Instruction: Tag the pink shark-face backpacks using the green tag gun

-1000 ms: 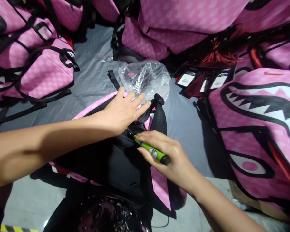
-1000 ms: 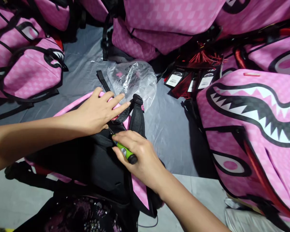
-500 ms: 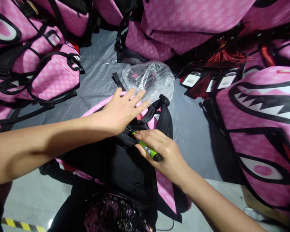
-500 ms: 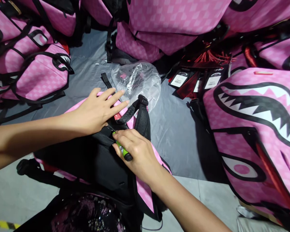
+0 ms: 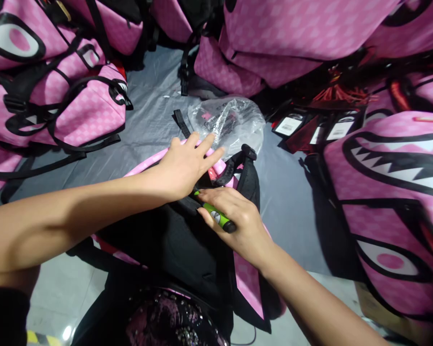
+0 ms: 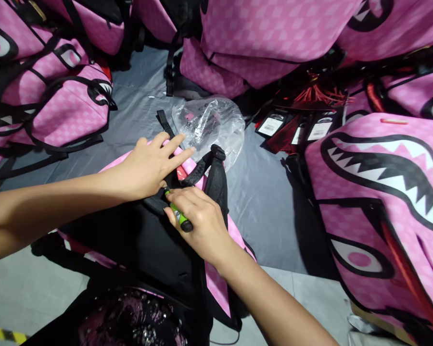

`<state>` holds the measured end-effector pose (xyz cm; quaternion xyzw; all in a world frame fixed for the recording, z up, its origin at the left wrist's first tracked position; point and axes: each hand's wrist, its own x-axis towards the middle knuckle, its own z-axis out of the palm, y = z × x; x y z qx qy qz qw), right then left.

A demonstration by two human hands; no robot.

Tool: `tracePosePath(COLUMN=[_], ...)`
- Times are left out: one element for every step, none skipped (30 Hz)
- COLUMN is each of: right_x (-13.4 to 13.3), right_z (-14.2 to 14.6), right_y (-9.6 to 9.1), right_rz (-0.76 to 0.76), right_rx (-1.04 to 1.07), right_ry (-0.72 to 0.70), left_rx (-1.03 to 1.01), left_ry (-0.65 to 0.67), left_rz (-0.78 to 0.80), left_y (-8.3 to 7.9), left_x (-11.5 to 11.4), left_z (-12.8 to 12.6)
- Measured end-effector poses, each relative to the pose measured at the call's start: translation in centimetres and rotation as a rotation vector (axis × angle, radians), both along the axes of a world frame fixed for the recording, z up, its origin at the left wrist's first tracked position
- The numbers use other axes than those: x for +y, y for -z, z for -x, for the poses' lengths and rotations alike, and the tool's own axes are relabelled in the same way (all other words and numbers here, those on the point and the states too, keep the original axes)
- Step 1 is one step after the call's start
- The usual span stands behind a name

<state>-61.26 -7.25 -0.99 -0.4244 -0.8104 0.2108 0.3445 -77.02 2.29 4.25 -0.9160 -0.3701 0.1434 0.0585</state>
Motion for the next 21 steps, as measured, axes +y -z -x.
tracePosePath(right_x=[-0.01,-0.03,-0.06,-0.08,-0.12,-0.16,-0.23,-0.31,-0.40,-0.50,-0.60,-0.67,-0.73,-0.77,-0.78,-0.78,-0.77,-0.76,-0.74,-0.72,-0.71], right_z=[0.03,0.05,0.07,0.09,0.12,0.16,0.20,0.25,0.30,0.36,0.42,0.48,0.53,0.58,0.63,0.66,0.69,0.72,0.74,0.75,0.77], right_y=[-0.12,-0.23,-0.33,-0.41,-0.45,-0.47,-0.47,-0.45,-0.42,-0.38,-0.36,-0.34,-0.34,-0.36,-0.39,-0.45,-0.52,-0.60,-0.69,-0.78,-0.87], right_rz=[0.013,0.023,0.032,0.038,0.048,0.062,0.084,0.110,0.136,0.154,0.168,0.176,0.183,0.187,0.189,0.186,0.183,0.180,0.182,0.188,0.197], right_rx=[-0.019,-0.031,-0.030,-0.014,0.012,0.039,0.057,0.066,0.071,0.078,0.088,0.100,0.110,0.115,0.114,0.113,0.112,0.113,0.112,0.107,0.099], right_ry=[0.003,0.009,0.016,0.020,0.022,0.023,0.027,0.039,0.058,0.083,0.104,0.115,0.116,0.112,0.107,0.105,0.106,0.106,0.105,0.101,0.096], left_rx=[-0.009,-0.018,-0.027,-0.035,-0.041,-0.044,-0.044,-0.045,-0.048,-0.053,-0.060,-0.066,-0.073,-0.077,-0.079,-0.079,-0.078,-0.076,-0.075,-0.075,-0.075], left_ry=[-0.003,-0.002,-0.002,-0.003,-0.005,-0.009,-0.015,-0.019,-0.023,-0.023,-0.022,-0.022,-0.022,-0.021,-0.018,-0.016,-0.018,-0.019,-0.023,-0.028,-0.031], left_rz=[-0.004,-0.006,-0.010,-0.012,-0.013,-0.013,-0.010,-0.004,0.001,0.004,0.004,0.002,-0.003,-0.008,-0.010,-0.008,-0.005,0.001,0.006,0.010,0.013], left_y=[0.10,0.19,0.26,0.31,0.35,0.37,0.38,0.40,0.42,0.45,0.49,0.54,0.58,0.61,0.64,0.64,0.63,0.60,0.57,0.54,0.50], left_x=[-0.01,-0.02,-0.02,-0.02,-0.02,-0.03,-0.03,-0.03,-0.03,-0.02,-0.01,0.01,0.02,0.04,0.04,0.04,0.03,0.02,0.00,-0.02,-0.04], left_z=[0.01,0.02,0.03,0.02,0.01,-0.01,-0.04,-0.06,-0.09,-0.10,-0.10,-0.09,-0.06,-0.03,0.01,0.06,0.09,0.12,0.14,0.14,0.12])
